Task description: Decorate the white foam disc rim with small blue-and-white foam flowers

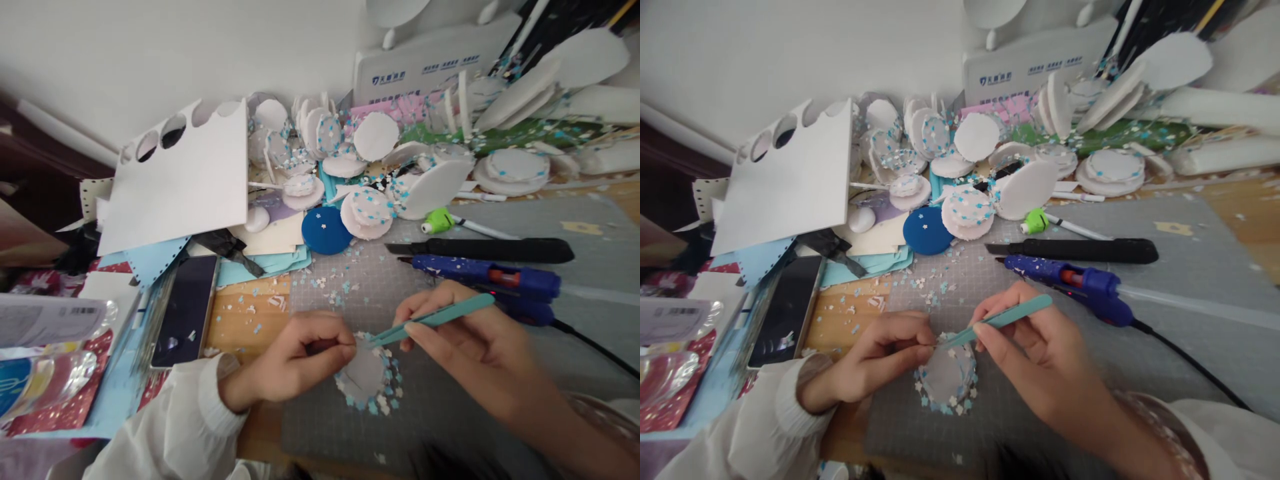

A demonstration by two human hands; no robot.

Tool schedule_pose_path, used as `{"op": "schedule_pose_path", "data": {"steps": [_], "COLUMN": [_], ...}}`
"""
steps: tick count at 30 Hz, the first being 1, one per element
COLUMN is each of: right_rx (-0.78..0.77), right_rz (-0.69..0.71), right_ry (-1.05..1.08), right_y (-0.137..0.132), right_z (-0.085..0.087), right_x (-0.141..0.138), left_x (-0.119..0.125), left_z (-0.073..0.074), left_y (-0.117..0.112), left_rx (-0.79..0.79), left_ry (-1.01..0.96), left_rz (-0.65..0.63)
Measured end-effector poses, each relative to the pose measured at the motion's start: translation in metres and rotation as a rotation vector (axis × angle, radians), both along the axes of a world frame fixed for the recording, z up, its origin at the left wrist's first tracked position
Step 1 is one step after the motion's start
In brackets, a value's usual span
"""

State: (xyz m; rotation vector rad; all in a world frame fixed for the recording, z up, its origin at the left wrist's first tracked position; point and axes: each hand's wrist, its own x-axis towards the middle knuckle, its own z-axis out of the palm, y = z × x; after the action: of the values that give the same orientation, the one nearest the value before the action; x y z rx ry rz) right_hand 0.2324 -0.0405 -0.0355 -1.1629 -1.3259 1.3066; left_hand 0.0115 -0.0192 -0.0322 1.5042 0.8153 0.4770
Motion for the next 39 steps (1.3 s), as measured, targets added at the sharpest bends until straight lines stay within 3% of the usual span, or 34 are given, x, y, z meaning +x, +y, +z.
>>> {"op": "schedule_pose_path", "data": {"steps": [20,30,39], "right_rx": [-0.095,-0.214,-0.162], "right_rz": [-0.028,-0.036,-0.050], "right_ry": [0.102,0.181,0.137], "right_y": [0.003,0.000,0.002], "right_z": [0.002,-0.014,-0.011], "right_x": [-0.006,-0.003,-0.002], "left_x": [0.000,0.001,-0.001], "left_z": [0.000,0.001,0.001], "left_y": [0.001,0.003,0.002], "left_rx": [0.007,0.101,0.070], "left_ry": [-0.013,-0.023,-0.026], "left_rz": [0.000,-0.039,-0.024]}}
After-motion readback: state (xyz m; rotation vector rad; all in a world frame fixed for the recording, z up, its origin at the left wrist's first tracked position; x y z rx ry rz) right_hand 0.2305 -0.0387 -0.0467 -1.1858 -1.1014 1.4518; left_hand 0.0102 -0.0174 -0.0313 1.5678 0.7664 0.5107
